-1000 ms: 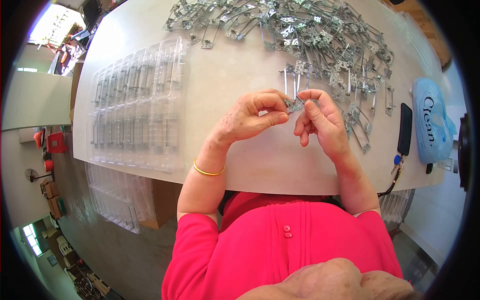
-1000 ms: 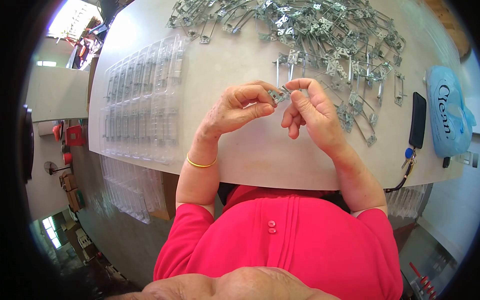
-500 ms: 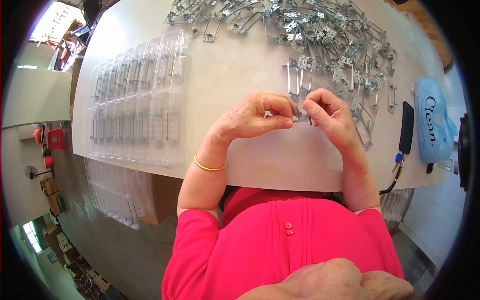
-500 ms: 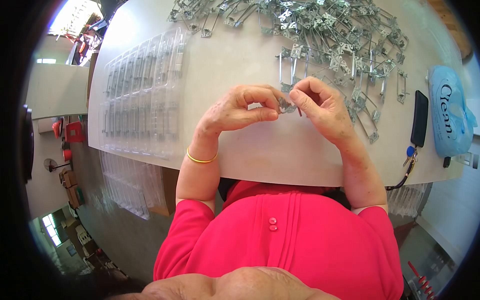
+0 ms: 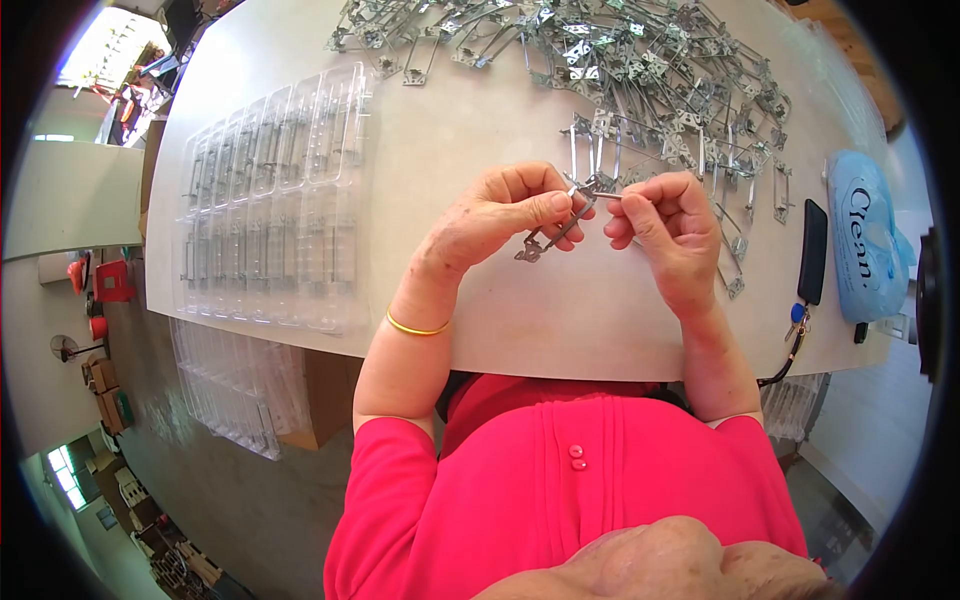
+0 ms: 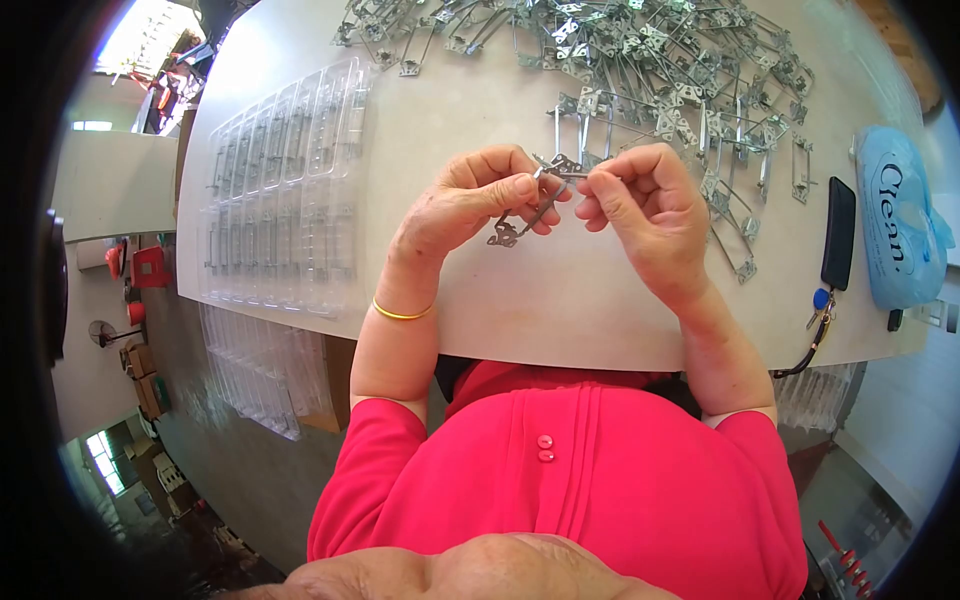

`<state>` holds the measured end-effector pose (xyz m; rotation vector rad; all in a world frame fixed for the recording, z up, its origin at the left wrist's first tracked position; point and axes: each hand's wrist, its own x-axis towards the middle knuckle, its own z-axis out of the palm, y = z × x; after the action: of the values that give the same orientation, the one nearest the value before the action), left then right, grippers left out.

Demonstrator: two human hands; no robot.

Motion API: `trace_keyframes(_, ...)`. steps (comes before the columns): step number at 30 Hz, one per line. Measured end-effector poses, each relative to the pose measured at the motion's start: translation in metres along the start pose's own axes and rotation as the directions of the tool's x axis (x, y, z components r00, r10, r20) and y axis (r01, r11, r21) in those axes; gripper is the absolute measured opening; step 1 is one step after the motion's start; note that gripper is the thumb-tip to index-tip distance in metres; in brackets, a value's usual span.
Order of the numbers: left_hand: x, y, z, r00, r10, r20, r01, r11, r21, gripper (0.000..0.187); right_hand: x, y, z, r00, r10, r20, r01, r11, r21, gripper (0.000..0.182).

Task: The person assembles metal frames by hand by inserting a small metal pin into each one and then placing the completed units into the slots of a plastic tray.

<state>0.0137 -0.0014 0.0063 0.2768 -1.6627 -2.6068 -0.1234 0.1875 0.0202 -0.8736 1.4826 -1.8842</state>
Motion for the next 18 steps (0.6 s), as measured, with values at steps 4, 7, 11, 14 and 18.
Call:
trace_keyframes(4,0.0,0.002,0.002,1.0,0.018,0.001,-0.018,0.999,-0.028,0.024,-0.001,0.011,0.002,0.991,-0.136,0.011,0.136,0.983,-0.119,0.01)
trace_keyframes(7,0.0,-0.001,0.0,0.999,0.045,0.009,-0.045,0.999,0.005,0.025,-0.002,0.013,0.005,0.961,-0.276,0.026,0.273,0.925,-0.265,0.01)
trace_keyframes(11,0.002,-0.004,-0.005,0.993,0.067,0.099,-0.077,0.992,0.101,0.025,-0.005,0.016,0.007,0.959,-0.274,0.069,0.276,0.857,-0.436,0.011)
trace_keyframes(14,0.001,-0.004,0.0,0.995,0.033,0.097,-0.042,0.995,0.095,0.024,-0.005,0.02,0.004,0.964,-0.257,0.072,0.261,0.848,-0.462,0.012)
trace_keyframes(18,0.004,-0.008,0.0,0.996,0.094,-0.007,-0.093,0.994,0.065,0.022,-0.007,0.012,0.003,0.964,-0.259,0.068,0.261,0.851,-0.457,0.012)
